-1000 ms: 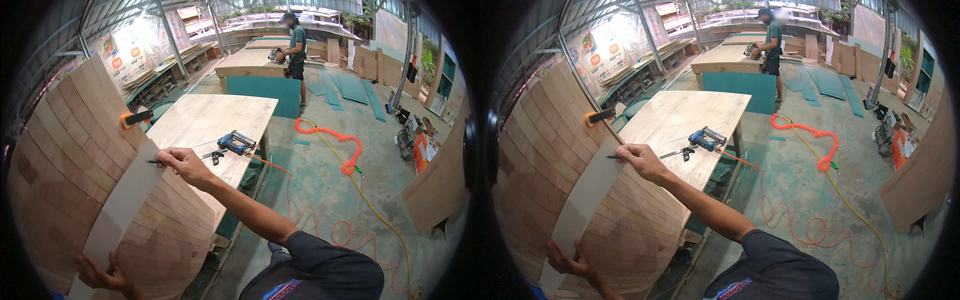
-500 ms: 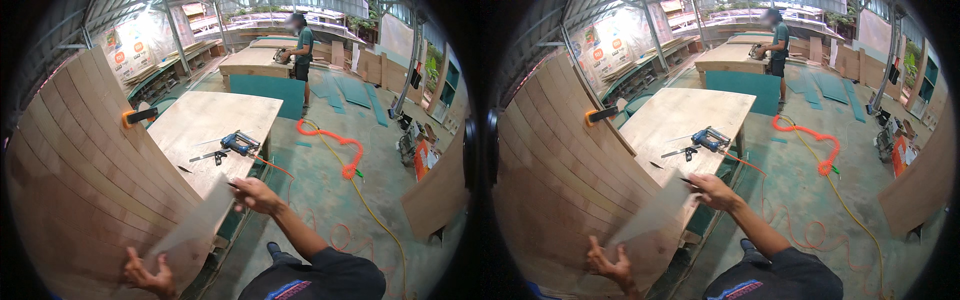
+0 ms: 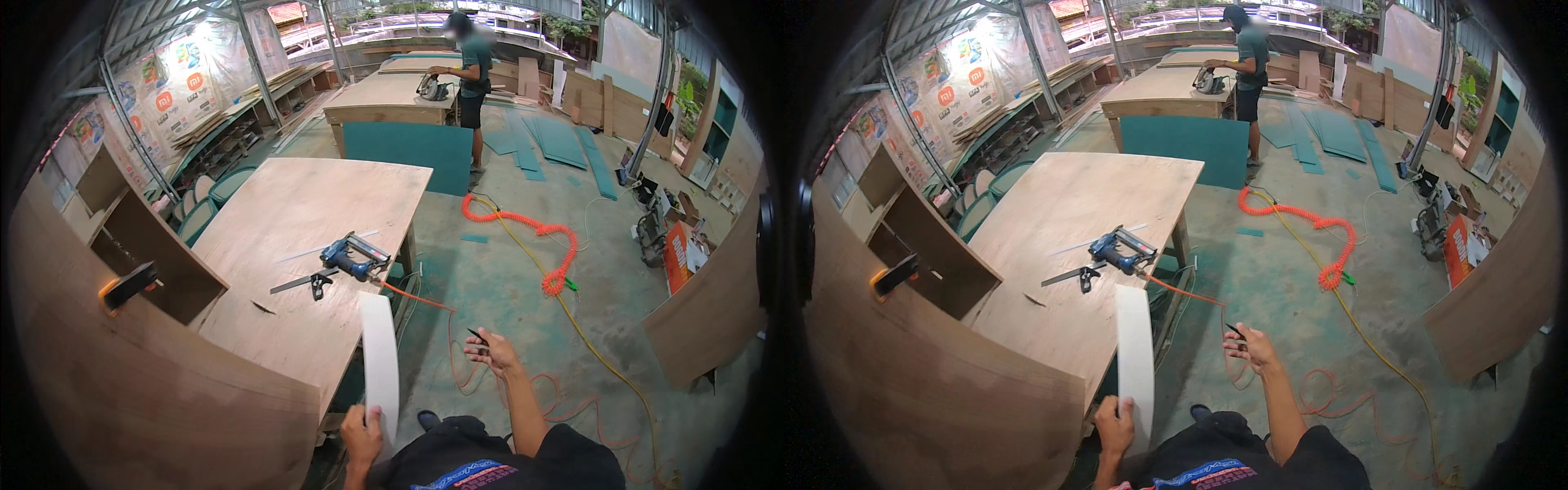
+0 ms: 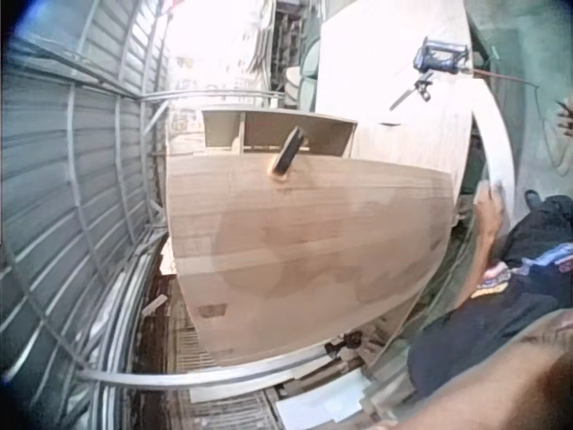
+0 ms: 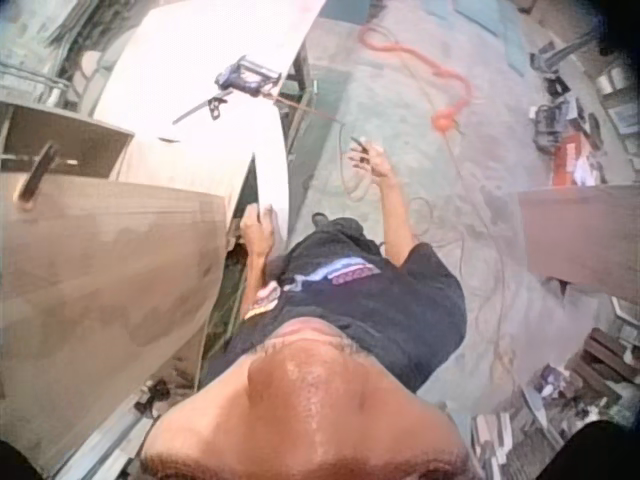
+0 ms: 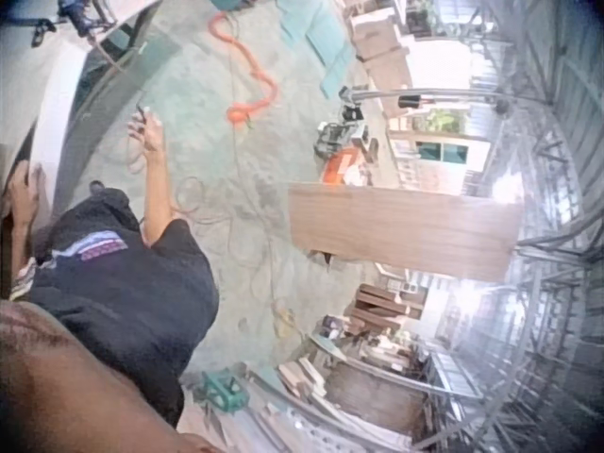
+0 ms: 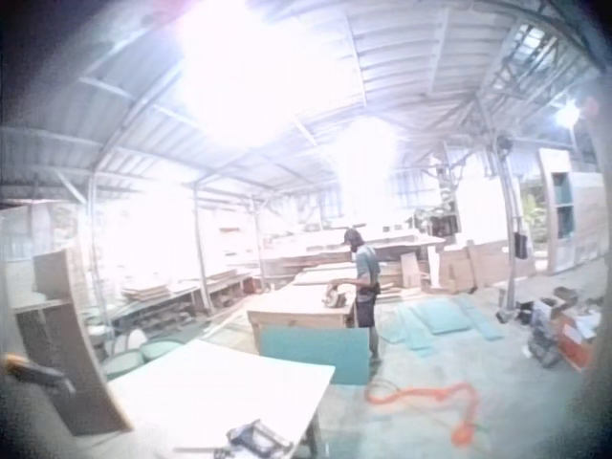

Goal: The person marks a curved wooden frame with a pen, attaches thin wooden slats to it using a pneumatic nail gun, and measures internal dimensions with a flexible ruler.

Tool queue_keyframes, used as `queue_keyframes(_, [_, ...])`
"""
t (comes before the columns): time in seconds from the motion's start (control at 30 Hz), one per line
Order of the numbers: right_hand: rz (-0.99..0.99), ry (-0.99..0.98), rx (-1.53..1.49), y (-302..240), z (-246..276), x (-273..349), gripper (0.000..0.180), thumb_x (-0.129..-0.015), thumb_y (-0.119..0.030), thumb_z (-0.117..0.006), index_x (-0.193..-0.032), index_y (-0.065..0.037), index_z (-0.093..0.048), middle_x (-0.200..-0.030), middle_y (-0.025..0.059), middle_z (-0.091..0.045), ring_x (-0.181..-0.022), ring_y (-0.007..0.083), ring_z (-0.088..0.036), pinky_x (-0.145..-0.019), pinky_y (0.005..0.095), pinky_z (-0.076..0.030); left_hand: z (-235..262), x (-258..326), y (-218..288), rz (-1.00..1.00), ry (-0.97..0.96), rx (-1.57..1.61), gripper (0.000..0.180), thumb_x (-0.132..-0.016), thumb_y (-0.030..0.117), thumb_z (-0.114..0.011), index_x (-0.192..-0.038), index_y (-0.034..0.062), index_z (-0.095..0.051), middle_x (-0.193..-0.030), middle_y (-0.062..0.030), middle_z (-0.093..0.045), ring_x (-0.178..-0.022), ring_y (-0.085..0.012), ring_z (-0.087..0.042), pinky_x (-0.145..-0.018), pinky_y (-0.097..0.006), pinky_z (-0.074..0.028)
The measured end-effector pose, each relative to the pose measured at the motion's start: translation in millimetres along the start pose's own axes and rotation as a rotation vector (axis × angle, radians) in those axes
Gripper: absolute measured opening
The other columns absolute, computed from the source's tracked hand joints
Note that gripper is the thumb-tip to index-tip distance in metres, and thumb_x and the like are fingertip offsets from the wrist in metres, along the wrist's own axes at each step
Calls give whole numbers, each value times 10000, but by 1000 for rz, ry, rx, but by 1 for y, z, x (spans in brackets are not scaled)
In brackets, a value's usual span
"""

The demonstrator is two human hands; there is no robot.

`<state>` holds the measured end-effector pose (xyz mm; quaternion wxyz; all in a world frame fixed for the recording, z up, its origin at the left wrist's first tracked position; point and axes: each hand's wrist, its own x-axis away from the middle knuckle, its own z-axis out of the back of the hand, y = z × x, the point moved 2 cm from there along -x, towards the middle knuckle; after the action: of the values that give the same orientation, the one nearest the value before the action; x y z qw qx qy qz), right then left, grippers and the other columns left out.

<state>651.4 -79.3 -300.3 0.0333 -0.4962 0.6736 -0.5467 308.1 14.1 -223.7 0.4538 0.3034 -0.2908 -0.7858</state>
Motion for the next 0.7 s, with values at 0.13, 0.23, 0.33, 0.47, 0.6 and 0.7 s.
queue_keyframes(0.13, [-46, -16, 6, -1, 9, -27, 358, -1007, -362, -591, -941, -10, -601, -825, 90, -652, -736, 214, -670, -630, 332, -562, -10, -77, 3, 110, 123, -6, 343, -982, 209, -572, -746, -31, -505, -700, -243, -531, -681, -447, -532, -629, -500, -396])
queue_keyframes(0.23, [-56, -15, 76, -3, 8, -43, 362, -1014, -360, -579, -887, -22, -601, -670, 44, -599, -625, 173, -622, -590, 308, -522, -2, -135, 3, 202, 189, -20, 336, -990, 215, -553, -775, -41, -521, -714, -257, -561, -675, -470, -532, -635, -516, -405])
queue_keyframes(0.33, [-29, -53, 128, 7, -1, -66, 355, -1022, -349, -568, -920, -12, -610, -594, 10, -553, -559, 137, -581, -533, 282, -472, 11, -190, -27, 211, 240, -205, 329, -1000, 223, -537, -815, -49, -536, -747, -284, -586, -697, -474, -565, -654, -523, -420])
queue_keyframes(0.47, [-77, -113, 149, 18, -10, -96, 297, -1025, -290, -565, -1038, -2, -636, -646, 16, -580, -589, 132, -598, -555, 282, -498, 20, -254, -62, 271, 403, -165, 320, -1022, 213, -494, -849, -52, -545, -770, -283, -607, -715, -470, -586, -662, -522, -427])
queue_keyframes(0.6, [-165, -115, 187, 11, -30, -129, 263, -1024, -216, -559, -1172, -11, -629, -742, 37, -627, -659, 140, -641, -599, 283, -536, 19, -311, -90, 280, 505, -14, 332, -1037, 212, -452, -872, -60, -545, -763, -263, -613, -698, -426, -577, -672, -492, -438])
queue_keyframes(0.7, [-155, -100, 204, -2, -44, -167, 295, -1022, -191, -544, -1247, -7, -597, -835, 55, -658, -733, 145, -667, -627, 281, -551, 7, -364, -125, 289, 523, 8, 340, -1035, 221, -454, -876, -67, -542, -766, -259, -608, -701, -394, -574, -683, -476, -443])
